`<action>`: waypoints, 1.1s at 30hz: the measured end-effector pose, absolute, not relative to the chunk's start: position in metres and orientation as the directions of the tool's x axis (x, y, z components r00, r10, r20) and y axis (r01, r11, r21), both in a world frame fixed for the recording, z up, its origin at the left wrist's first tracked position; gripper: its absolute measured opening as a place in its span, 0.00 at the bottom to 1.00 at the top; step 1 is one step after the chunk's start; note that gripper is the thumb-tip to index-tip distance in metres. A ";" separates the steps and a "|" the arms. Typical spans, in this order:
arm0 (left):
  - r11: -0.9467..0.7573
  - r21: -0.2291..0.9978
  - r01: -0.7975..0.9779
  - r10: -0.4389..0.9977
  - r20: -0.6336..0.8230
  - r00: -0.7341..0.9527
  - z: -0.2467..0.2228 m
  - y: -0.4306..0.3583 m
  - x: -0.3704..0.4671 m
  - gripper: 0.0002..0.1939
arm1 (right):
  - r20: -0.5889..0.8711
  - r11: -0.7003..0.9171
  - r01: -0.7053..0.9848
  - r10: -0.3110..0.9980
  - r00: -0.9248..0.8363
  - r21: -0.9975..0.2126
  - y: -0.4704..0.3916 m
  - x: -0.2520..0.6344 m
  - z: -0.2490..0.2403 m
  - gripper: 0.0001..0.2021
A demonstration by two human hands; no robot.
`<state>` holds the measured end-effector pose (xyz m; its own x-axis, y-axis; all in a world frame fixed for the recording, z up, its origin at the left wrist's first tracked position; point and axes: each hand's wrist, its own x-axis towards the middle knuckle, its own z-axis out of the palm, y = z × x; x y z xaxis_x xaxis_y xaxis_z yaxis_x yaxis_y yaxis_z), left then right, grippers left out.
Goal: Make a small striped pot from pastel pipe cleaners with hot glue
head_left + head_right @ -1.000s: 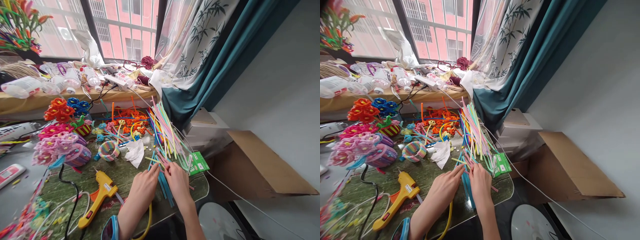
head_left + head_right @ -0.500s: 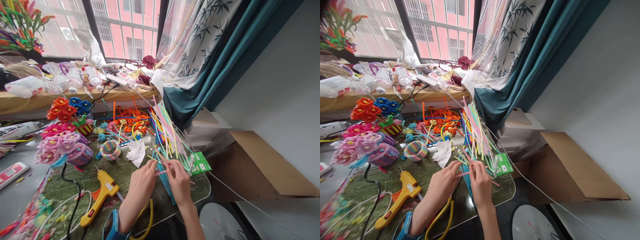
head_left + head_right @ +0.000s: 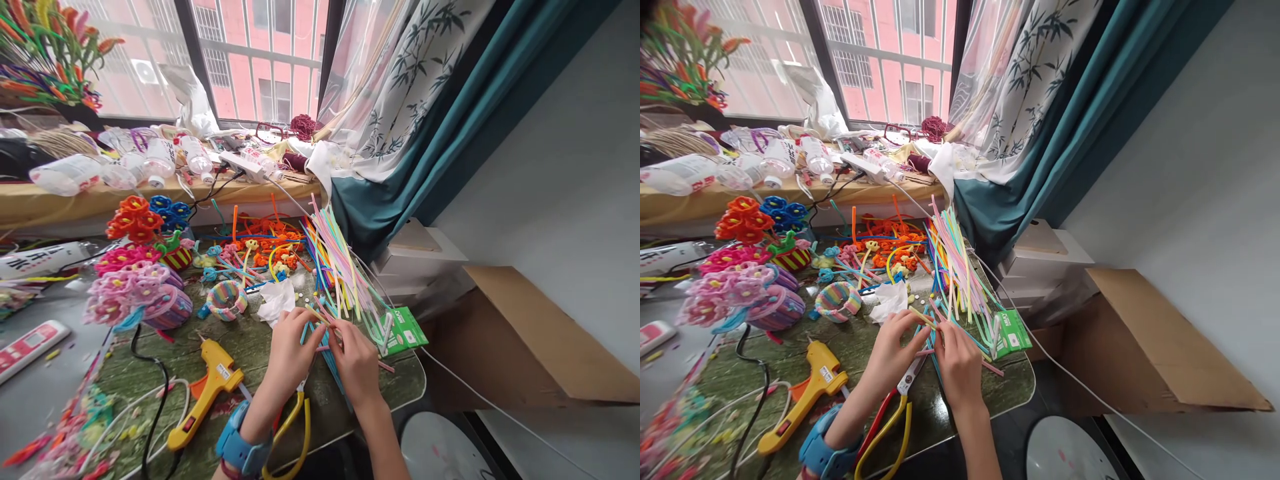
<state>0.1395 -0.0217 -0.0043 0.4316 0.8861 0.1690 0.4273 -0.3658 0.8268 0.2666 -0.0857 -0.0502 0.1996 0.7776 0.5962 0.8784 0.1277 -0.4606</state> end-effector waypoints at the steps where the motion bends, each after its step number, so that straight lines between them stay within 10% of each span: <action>1: -0.369 0.815 0.447 0.895 0.183 0.406 -0.003 -0.021 0.141 0.10 | 0.593 0.134 0.872 0.779 0.201 -0.471 -0.085 0.266 -0.049 0.07; 10: -0.114 0.989 0.097 0.993 0.114 -0.004 0.008 -0.028 0.133 0.10 | 0.420 0.022 0.624 0.758 0.499 -0.781 -0.088 0.260 -0.041 0.07; 14: -0.067 0.991 -0.118 0.989 0.050 -0.141 0.011 -0.036 0.119 0.11 | 0.096 0.080 0.053 0.803 0.589 -0.995 -0.087 0.245 -0.029 0.16; 20: -0.044 0.966 -0.256 0.988 0.003 -0.157 0.010 -0.047 0.101 0.12 | -0.190 0.184 -0.629 0.857 0.479 -0.756 -0.075 0.211 -0.009 0.14; 33: 0.046 0.818 -0.573 0.992 -0.107 -0.073 0.015 -0.049 0.071 0.18 | -0.171 0.113 -0.563 0.888 0.427 -0.819 -0.057 0.179 0.003 0.14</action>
